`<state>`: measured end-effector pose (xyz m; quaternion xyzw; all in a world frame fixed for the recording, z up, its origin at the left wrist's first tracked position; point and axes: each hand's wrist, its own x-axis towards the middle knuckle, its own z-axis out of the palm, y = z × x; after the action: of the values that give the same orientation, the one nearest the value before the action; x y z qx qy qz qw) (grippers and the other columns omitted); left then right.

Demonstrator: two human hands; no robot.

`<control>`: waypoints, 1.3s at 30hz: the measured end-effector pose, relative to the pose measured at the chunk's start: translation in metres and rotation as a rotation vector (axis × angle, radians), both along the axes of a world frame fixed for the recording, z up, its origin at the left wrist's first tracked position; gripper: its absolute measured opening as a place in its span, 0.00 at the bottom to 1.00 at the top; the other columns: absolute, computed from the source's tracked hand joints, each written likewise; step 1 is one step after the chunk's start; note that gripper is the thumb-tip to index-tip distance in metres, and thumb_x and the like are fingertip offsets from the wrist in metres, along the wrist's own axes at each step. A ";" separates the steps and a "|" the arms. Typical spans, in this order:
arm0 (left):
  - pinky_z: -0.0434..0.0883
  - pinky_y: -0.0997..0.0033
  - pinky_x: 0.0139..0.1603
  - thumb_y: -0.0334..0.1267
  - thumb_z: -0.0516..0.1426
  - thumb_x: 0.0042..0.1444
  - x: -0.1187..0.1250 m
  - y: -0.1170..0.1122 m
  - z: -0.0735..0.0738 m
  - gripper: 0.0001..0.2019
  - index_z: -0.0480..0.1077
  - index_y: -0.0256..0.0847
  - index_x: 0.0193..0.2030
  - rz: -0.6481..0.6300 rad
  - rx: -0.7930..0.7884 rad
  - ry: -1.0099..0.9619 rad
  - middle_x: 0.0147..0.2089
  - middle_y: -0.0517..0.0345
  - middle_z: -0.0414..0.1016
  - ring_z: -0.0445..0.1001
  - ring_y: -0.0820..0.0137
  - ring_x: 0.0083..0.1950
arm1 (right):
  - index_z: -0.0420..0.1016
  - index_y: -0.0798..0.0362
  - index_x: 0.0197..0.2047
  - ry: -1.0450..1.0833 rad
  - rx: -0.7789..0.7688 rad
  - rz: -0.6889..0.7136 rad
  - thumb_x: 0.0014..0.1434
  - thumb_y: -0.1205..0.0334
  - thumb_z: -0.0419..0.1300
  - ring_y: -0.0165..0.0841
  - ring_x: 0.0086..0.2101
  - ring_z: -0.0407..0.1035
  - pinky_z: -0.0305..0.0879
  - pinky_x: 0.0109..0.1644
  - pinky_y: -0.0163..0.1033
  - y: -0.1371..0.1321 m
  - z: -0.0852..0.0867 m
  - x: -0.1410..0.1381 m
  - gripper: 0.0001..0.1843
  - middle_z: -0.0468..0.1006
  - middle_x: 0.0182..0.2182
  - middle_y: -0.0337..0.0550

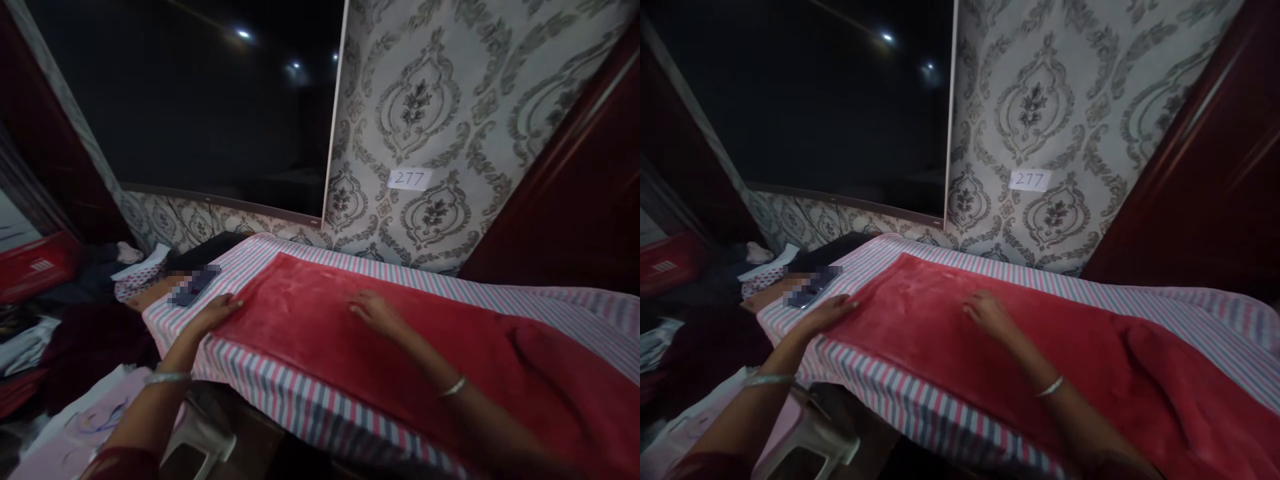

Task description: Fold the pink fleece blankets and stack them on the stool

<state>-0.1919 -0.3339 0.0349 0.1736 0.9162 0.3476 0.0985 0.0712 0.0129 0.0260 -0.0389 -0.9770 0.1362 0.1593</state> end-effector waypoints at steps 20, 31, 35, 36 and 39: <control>0.73 0.56 0.49 0.59 0.52 0.49 0.031 -0.030 -0.062 0.25 0.66 0.55 0.53 0.085 0.029 0.059 0.46 0.51 0.81 0.79 0.50 0.49 | 0.78 0.55 0.52 -0.232 -0.228 -0.153 0.66 0.56 0.56 0.39 0.49 0.74 0.66 0.51 0.38 0.002 -0.009 -0.281 0.17 0.81 0.49 0.50; 0.71 0.67 0.39 0.53 0.48 0.58 0.042 -0.029 -0.043 0.17 0.69 0.44 0.33 -0.017 0.211 0.147 0.33 0.57 0.78 0.76 0.64 0.35 | 0.75 0.54 0.38 -0.099 -0.220 -0.139 0.59 0.61 0.60 0.35 0.37 0.71 0.60 0.39 0.34 -0.017 -0.020 -0.305 0.06 0.79 0.35 0.43; 0.70 0.68 0.38 0.51 0.49 0.57 0.031 -0.041 -0.027 0.15 0.70 0.43 0.35 0.136 0.271 0.338 0.33 0.57 0.77 0.75 0.65 0.34 | 0.73 0.53 0.42 0.101 -0.182 -0.155 0.62 0.57 0.56 0.38 0.37 0.69 0.59 0.40 0.38 -0.022 0.006 -0.330 0.10 0.78 0.36 0.47; 0.70 0.68 0.38 0.51 0.50 0.57 0.026 -0.046 -0.023 0.15 0.70 0.44 0.36 0.170 0.258 0.368 0.34 0.57 0.77 0.75 0.65 0.35 | 0.73 0.53 0.41 0.156 -0.177 -0.146 0.62 0.56 0.56 0.38 0.36 0.69 0.59 0.39 0.38 -0.026 0.013 -0.339 0.10 0.78 0.36 0.47; 0.69 0.67 0.37 0.50 0.51 0.56 0.012 -0.055 -0.018 0.14 0.70 0.44 0.37 0.275 0.198 0.393 0.35 0.57 0.78 0.77 0.63 0.36 | 0.74 0.53 0.41 0.186 -0.159 -0.131 0.63 0.57 0.56 0.38 0.37 0.70 0.60 0.40 0.38 -0.041 0.020 -0.362 0.10 0.79 0.37 0.47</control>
<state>-0.1797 -0.3888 0.0170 0.1205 0.8942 0.4054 -0.1467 -0.2906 -0.0276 0.0462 -0.1021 -0.9396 0.2056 0.2539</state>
